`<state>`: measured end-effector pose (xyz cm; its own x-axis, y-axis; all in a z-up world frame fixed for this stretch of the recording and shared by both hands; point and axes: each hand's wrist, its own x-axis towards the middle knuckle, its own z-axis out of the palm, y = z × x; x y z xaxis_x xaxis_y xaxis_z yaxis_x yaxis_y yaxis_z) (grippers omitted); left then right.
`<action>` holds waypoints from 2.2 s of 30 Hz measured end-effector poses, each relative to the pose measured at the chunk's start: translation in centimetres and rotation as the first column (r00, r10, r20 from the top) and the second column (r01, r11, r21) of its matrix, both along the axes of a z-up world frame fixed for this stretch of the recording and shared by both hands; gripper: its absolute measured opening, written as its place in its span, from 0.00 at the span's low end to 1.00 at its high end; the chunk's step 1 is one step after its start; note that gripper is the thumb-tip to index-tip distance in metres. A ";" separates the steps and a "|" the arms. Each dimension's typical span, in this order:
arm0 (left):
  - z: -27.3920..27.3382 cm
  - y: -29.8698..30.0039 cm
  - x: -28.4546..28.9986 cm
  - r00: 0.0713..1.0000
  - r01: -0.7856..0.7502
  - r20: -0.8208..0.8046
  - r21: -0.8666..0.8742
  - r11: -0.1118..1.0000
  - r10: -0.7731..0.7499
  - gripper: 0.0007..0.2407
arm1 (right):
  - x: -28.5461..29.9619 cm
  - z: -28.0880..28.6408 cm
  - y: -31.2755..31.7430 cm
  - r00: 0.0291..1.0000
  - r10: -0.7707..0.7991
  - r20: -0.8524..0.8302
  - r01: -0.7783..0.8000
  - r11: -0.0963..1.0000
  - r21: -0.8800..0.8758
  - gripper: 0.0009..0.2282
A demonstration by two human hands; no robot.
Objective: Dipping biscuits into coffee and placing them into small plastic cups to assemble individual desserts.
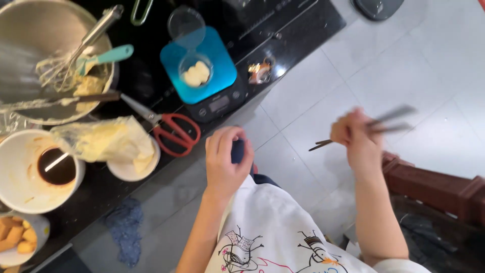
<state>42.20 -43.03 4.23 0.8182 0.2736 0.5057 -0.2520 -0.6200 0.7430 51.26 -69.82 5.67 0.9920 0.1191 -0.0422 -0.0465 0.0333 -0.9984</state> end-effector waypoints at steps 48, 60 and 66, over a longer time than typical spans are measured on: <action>2.0 -11.7 28.5 0.734 -0.643 -0.287 -0.002 0.766 0.615 0.06 | 43.4 -0.7 14.9 0.541 0.822 0.178 -0.389 0.432 -0.814 0.16; 5.7 -15.6 5.8 0.576 -0.815 -0.177 -0.043 0.578 0.798 0.13 | 28.1 4.3 6.4 0.569 0.761 0.310 -0.334 0.559 -0.759 0.07; 4.0 -15.9 -10.4 0.410 -0.906 -0.265 -0.011 0.422 0.873 0.13 | 11.7 3.5 7.8 0.483 0.841 0.243 -0.539 0.504 -0.675 0.05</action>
<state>31.78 -58.95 8.26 0.1390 0.9535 0.2675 0.5350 -0.2996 0.7899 62.95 -61.97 9.18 0.4440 0.8863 0.1313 0.6486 -0.2168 -0.7296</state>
